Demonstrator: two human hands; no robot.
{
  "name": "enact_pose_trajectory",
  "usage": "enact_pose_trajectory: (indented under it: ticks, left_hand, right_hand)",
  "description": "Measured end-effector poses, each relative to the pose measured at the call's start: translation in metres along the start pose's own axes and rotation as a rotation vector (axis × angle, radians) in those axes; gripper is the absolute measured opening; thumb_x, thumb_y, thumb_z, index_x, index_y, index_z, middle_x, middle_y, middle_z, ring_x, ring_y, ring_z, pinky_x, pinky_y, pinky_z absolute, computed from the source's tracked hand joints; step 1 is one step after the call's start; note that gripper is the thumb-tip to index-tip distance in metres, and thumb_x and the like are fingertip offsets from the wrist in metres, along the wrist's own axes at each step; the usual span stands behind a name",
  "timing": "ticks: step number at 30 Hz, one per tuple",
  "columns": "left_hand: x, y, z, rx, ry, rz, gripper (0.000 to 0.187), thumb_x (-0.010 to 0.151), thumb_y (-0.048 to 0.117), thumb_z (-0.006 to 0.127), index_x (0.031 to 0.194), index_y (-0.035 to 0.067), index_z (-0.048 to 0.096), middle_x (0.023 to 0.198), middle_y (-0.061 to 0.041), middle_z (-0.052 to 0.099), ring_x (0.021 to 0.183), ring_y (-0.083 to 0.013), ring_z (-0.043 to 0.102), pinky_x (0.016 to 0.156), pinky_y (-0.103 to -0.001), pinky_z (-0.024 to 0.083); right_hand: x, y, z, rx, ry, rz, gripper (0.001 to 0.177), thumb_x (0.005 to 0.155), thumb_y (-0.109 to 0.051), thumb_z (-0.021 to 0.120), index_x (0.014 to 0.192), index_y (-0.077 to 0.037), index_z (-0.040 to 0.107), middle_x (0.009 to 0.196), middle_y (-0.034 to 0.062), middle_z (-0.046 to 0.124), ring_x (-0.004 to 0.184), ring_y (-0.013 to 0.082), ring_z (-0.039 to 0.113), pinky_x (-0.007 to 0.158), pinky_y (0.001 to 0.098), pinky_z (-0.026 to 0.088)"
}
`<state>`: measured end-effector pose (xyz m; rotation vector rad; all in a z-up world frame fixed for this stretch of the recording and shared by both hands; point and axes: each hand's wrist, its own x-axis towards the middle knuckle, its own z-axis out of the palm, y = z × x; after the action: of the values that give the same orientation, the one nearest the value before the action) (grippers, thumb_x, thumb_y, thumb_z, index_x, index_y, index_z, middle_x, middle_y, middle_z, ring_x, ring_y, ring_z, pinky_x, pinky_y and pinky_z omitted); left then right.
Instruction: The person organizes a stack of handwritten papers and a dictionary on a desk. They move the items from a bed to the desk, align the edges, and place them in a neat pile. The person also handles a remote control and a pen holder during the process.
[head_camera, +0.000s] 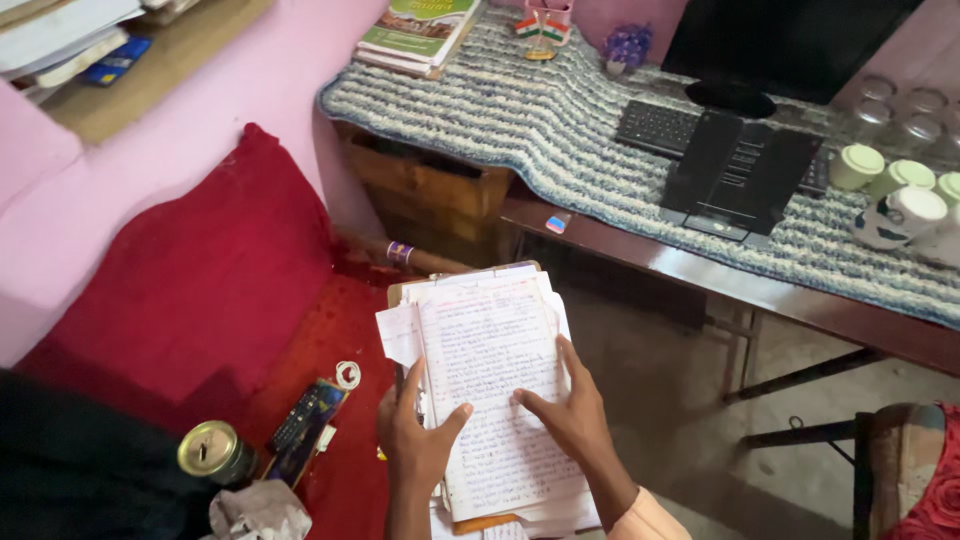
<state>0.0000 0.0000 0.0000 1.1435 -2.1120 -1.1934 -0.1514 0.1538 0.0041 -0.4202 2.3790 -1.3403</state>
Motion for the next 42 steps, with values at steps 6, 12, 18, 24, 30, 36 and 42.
enact_pose_trajectory:
  ticks: [6,12,18,24,30,36,42]
  left_hand:
    - [0.034,0.024,0.033,-0.02,-0.012,0.086,0.091,0.062,0.016,0.095,0.142,0.014,0.054,0.131,-0.02,0.056,0.121,-0.0336,0.056,0.1,-0.044,0.048]
    - [0.1,0.048,0.077,-0.081,-0.16,-0.079,0.096,0.065,0.013,0.093,0.151,0.021,0.052,0.139,-0.017,0.047,0.124,-0.0314,0.056,0.1,-0.041,0.053]
    - [0.176,0.08,0.112,-0.067,-0.196,-0.007,0.093,0.064,0.017,0.093,0.147,0.024,0.051,0.143,-0.013,0.048,0.131,-0.0303,0.053,0.107,-0.042,0.048]
    - [0.234,0.114,0.133,0.071,-0.243,-0.067,0.097,0.063,0.022,0.096,0.149,0.032,0.052,0.15,-0.009,0.04,0.139,-0.0305,0.042,0.111,-0.044,0.042]
    - [0.273,0.132,0.155,0.088,-0.281,-0.119,0.097,0.064,0.023,0.095,0.15,0.034,0.051,0.15,-0.008,0.04,0.14,-0.0288,0.041,0.113,-0.044,0.042]
    - [0.306,0.142,0.188,0.037,-0.18,-0.117,0.095,0.064,0.019,0.094,0.148,0.03,0.053,0.15,-0.009,0.042,0.139,-0.0288,0.042,0.112,-0.042,0.043]
    - [0.332,0.155,0.225,0.023,-0.033,-0.062,0.096,0.063,0.019,0.096,0.148,0.027,0.053,0.149,-0.012,0.042,0.14,-0.0309,0.04,0.112,-0.044,0.041]
  right_hand:
    - [0.034,0.002,-0.023,-0.019,0.047,0.057,0.105,0.066,-0.03,0.091,0.155,-0.013,0.038,0.149,0.021,0.053,0.137,0.0324,0.054,0.111,0.042,0.045]
    - [0.095,-0.01,-0.042,-0.027,0.092,0.161,0.105,0.066,-0.029,0.09,0.157,-0.018,0.038,0.146,0.0197,0.058,0.132,0.0318,0.06,0.109,0.0418,0.048]
    - [0.171,-0.029,-0.054,0.018,0.134,0.218,0.104,0.067,-0.029,0.089,0.158,-0.021,0.037,0.14,0.0182,0.064,0.125,0.0289,0.067,0.103,0.0392,0.053]
    - [0.227,-0.036,-0.06,0.049,0.182,0.238,0.104,0.068,-0.03,0.089,0.157,-0.022,0.037,0.14,0.0187,0.064,0.124,0.0288,0.068,0.1,0.039,0.054]
    - [0.278,-0.035,-0.066,0.038,0.183,0.26,0.103,0.066,-0.029,0.09,0.156,-0.023,0.041,0.136,0.0182,0.066,0.121,0.0283,0.068,0.1,0.0388,0.054]
    - [0.343,-0.025,-0.076,0.136,0.098,0.135,0.097,0.07,-0.027,0.087,0.155,-0.017,0.041,0.13,0.0193,0.07,0.114,0.0274,0.073,0.093,0.0389,0.058]
    - [0.417,-0.031,-0.097,0.065,-0.013,0.124,0.098,0.07,-0.025,0.087,0.156,-0.016,0.04,0.129,0.0187,0.069,0.108,0.0262,0.074,0.089,0.0373,0.059]
